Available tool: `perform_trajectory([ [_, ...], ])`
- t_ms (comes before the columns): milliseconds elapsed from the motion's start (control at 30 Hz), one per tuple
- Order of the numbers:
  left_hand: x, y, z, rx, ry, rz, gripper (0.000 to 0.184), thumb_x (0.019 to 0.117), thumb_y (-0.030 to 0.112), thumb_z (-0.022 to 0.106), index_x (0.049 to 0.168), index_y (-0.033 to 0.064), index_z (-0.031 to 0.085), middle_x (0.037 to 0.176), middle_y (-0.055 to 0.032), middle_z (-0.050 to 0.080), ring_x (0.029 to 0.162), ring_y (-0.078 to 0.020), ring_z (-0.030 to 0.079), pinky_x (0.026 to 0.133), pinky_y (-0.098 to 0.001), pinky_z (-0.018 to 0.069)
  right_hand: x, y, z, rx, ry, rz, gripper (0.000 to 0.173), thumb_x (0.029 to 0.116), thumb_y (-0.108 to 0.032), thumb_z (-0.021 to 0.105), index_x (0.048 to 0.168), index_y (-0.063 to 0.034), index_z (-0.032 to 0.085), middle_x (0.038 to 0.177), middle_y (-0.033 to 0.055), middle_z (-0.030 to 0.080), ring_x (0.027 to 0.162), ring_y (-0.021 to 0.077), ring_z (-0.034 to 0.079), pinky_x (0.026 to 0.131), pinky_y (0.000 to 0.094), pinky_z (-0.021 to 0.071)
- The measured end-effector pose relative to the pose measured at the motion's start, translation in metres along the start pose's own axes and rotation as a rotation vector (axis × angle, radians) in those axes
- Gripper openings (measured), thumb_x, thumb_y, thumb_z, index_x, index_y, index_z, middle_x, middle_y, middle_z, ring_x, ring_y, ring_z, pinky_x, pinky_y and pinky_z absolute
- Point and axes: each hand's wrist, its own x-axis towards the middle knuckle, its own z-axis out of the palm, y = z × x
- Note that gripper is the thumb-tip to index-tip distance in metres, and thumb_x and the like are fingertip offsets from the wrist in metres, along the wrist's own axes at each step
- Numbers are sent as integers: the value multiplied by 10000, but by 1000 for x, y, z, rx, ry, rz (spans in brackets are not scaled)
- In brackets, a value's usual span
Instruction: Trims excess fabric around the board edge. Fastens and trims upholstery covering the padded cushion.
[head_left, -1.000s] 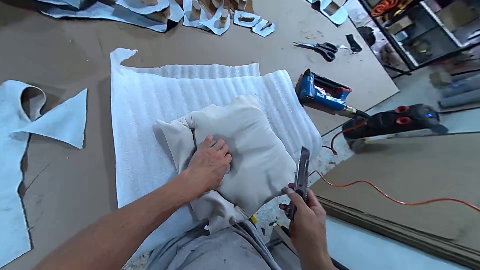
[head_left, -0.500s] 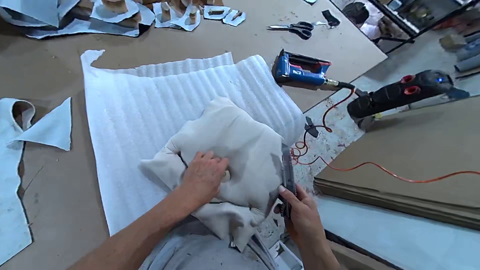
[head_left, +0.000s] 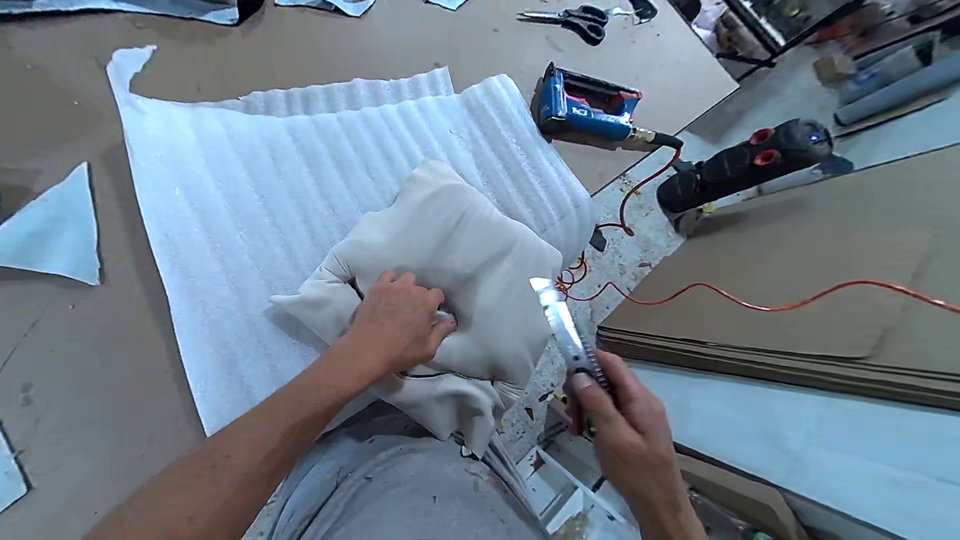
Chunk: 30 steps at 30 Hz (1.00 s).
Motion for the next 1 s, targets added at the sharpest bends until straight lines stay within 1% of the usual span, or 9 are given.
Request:
perform_trajectory([
  [67, -2, -11, 27, 47, 233, 114, 275, 978, 369, 611, 877, 146, 736, 796, -25, 681, 841, -244, 646, 816, -471, 482, -4, -15, 11, -265, -47, -193, 433, 1009, -289, 508, 1368, -75, 620, 864, -4, 700, 617, 80, 622, 535, 313, 558],
  [100, -3, -15, 36, 54, 316, 148, 257, 976, 361, 605, 871, 169, 739, 899, -17, 687, 943, -240, 638, 880, -490, 464, -3, -19, 18, -379, -40, -284, 424, 1003, -285, 519, 1368, -106, 641, 892, 1, 713, 629, 76, 619, 545, 308, 551],
  [133, -6, -17, 40, 53, 355, 152, 240, 969, 369, 606, 882, 196, 748, 1099, -14, 695, 1139, -253, 609, 1006, -551, 412, -1, -23, 23, -477, -37, -347, 410, 997, -278, 517, 1353, -139, 668, 920, 6, 723, 645, 80, 634, 553, 306, 556],
  [167, -7, -19, 40, 29, 366, 139, 239, 959, 384, 613, 888, 211, 762, 1310, -17, 654, 1338, -285, 518, 1121, -639, 307, 4, -25, 29, -549, -37, -384, 403, 988, -271, 511, 1333, -167, 692, 901, 7, 714, 630, 92, 629, 531, 310, 539],
  [200, -7, -20, 38, -9, 351, 117, 247, 960, 400, 614, 887, 220, 765, 1465, -14, 574, 1473, -315, 389, 1177, -711, 179, 9, -28, 33, -603, -45, -404, 399, 984, -271, 504, 1318, -191, 708, 866, 4, 699, 607, 104, 616, 507, 319, 519],
  [233, -6, -21, 35, -44, 332, 96, 244, 953, 400, 619, 878, 222, 768, 1537, -12, 516, 1531, -336, 293, 1182, -752, 88, 14, -30, 36, -646, -58, -416, 398, 978, -271, 501, 1306, -209, 717, 839, -2, 689, 588, 110, 608, 491, 326, 509],
  [367, -7, -17, 30, -81, 291, 54, 167, 900, 366, 697, 863, 233, 792, 1569, 13, 485, 1560, -356, 208, 1177, -774, -4, 31, -40, 41, -756, -111, -460, 399, 973, -282, 486, 1280, -241, 738, 754, -15, 635, 536, 112, 565, 451, 326, 470],
  [500, -10, -17, 30, -103, 277, 52, 171, 897, 388, 690, 855, 252, 785, 1559, 34, 492, 1567, -334, 192, 1189, -754, -18, 34, -48, 39, -844, -163, -483, 408, 971, -278, 471, 1270, -230, 745, 734, -10, 623, 523, 124, 563, 437, 326, 458],
  [1000, -10, -25, 34, -182, 328, 105, 117, 851, 296, 720, 789, 207, 763, 1521, 3, 530, 1562, -351, 203, 1190, -754, -19, 25, -78, 66, -1032, -178, -460, 413, 932, -167, 501, 1262, -148, 748, 688, 24, 579, 481, 166, 542, 392, 325, 417],
])
